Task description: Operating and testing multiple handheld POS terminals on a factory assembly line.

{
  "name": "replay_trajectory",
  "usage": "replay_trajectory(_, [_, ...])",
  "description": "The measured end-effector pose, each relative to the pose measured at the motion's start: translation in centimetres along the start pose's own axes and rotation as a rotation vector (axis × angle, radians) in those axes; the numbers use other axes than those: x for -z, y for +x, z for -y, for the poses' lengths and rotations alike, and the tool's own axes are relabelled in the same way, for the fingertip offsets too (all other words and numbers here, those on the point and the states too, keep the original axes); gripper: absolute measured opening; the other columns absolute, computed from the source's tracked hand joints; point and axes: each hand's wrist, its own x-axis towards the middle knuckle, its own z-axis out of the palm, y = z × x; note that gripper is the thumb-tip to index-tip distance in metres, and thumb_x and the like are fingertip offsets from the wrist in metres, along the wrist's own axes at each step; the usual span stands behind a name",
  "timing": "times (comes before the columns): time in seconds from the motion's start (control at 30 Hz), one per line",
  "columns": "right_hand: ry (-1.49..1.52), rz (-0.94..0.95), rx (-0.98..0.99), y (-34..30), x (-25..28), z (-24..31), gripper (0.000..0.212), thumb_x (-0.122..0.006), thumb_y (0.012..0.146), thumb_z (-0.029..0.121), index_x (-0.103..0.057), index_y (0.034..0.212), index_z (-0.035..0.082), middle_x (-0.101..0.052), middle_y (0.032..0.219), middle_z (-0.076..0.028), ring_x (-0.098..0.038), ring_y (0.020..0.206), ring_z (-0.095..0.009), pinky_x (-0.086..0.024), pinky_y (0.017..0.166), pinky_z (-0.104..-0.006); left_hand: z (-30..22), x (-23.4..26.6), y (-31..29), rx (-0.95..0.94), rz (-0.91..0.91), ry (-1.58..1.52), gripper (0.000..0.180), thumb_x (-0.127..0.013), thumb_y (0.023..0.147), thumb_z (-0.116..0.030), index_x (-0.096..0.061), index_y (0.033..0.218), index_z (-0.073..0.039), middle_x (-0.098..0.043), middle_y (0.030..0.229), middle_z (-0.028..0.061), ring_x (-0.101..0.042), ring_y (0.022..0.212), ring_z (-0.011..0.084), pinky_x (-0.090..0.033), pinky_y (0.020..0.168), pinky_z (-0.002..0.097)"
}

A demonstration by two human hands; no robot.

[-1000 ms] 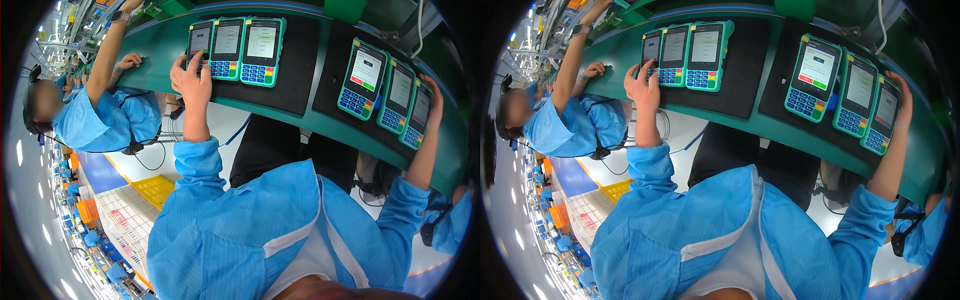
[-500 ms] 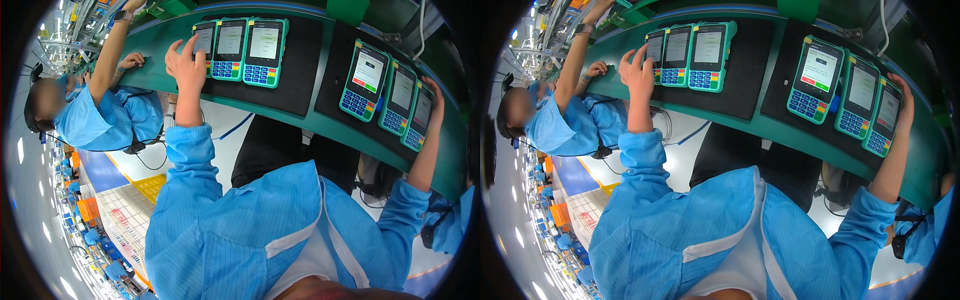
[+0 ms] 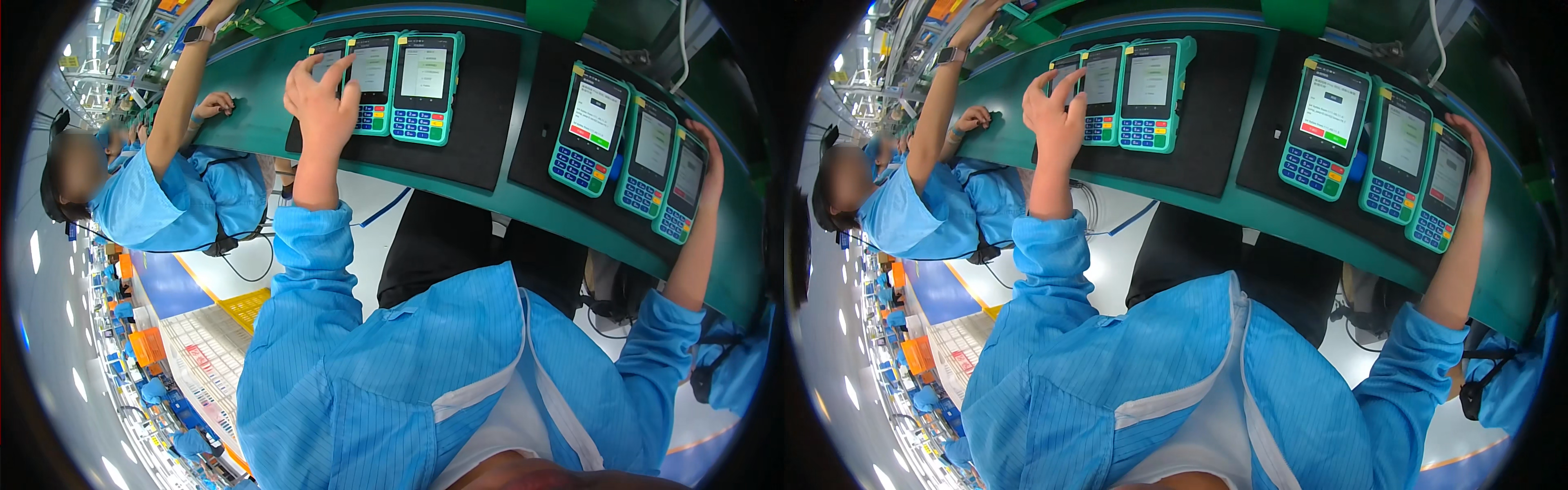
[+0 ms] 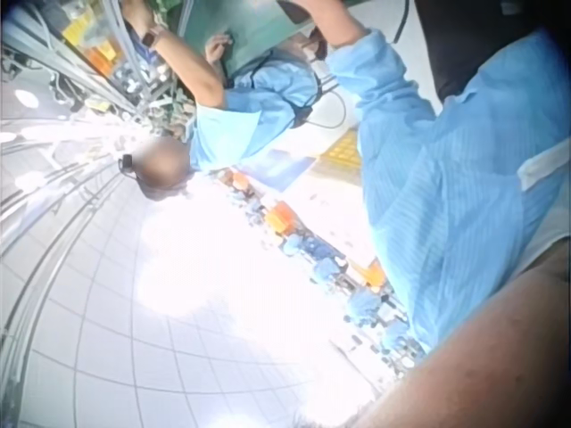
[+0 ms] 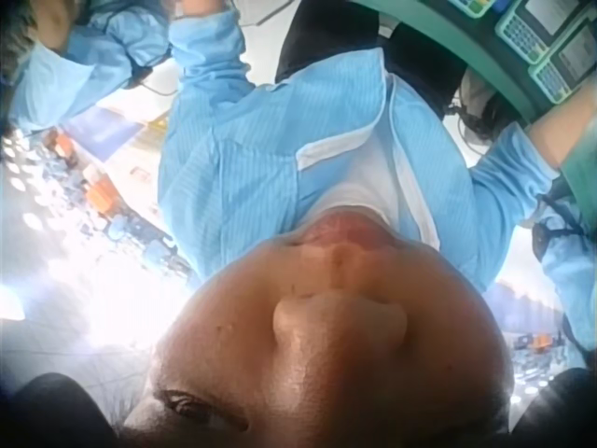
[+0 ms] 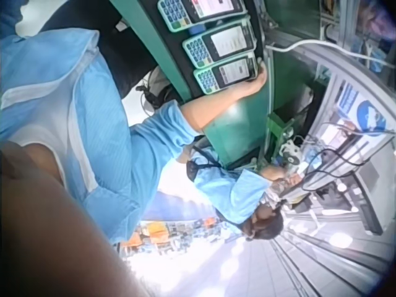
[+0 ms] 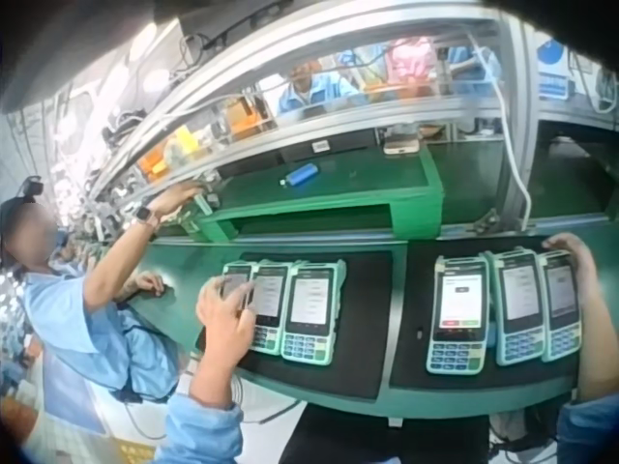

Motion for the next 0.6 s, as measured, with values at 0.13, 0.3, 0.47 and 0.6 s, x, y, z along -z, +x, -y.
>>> replay_trajectory(0.13, [0.008,0.006,-0.003,0.0,0.1,0.1,0.041,-0.042,0.098,0.029,-0.057,0.12,-0.002,-0.058,0.126,-0.014,-0.053,0.118,-0.022,-0.039,0.104,-0.0323,-1.3,-0.4,0.0,-0.035,0.026,-0.079,0.034,-0.062,0.077,-0.023,-0.07,0.11,-0.027,-0.048,0.126,0.0117,-0.036,0.127,0.0343,-0.022,0.105,0.0499])
replay_trajectory(0.3, [-0.003,-0.006,0.0,-0.2,-0.2,0.2,0.04,-0.043,0.098,0.029,-0.058,0.12,-0.001,-0.059,0.126,-0.014,-0.055,0.115,-0.022,-0.041,0.102,-0.0321,-2.3,-0.6,0.3,-0.027,0.08,-0.036,0.034,-0.062,0.076,-0.023,-0.07,0.11,-0.026,-0.048,0.127,0.0123,-0.036,0.127,0.0355,-0.021,0.105,0.0507])
replay_trajectory(0.47, [0.021,0.005,-0.024,-0.3,-0.3,0.3,0.041,-0.044,0.097,0.03,-0.059,0.119,-0.001,-0.06,0.125,-0.014,-0.057,0.113,-0.021,-0.042,0.101,-0.0315,-4.7,-0.4,0.3,-0.14,0.086,-0.099,0.035,-0.062,0.076,-0.024,-0.07,0.11,-0.024,-0.049,0.127,0.0135,-0.035,0.127,0.0375,-0.021,0.104,0.0539])
replay_trajectory(0.6, [-0.044,0.002,0.015,-0.2,-0.2,0.3,0.041,-0.044,0.097,0.03,-0.059,0.119,-0.001,-0.06,0.125,-0.015,-0.056,0.114,-0.022,-0.042,0.101,-0.032,-6.9,-0.4,0.3,-0.221,0.104,-0.086,0.034,-0.063,0.077,-0.025,-0.069,0.111,-0.025,-0.048,0.127,0.0143,-0.035,0.127,0.0375,-0.022,0.104,0.0544])
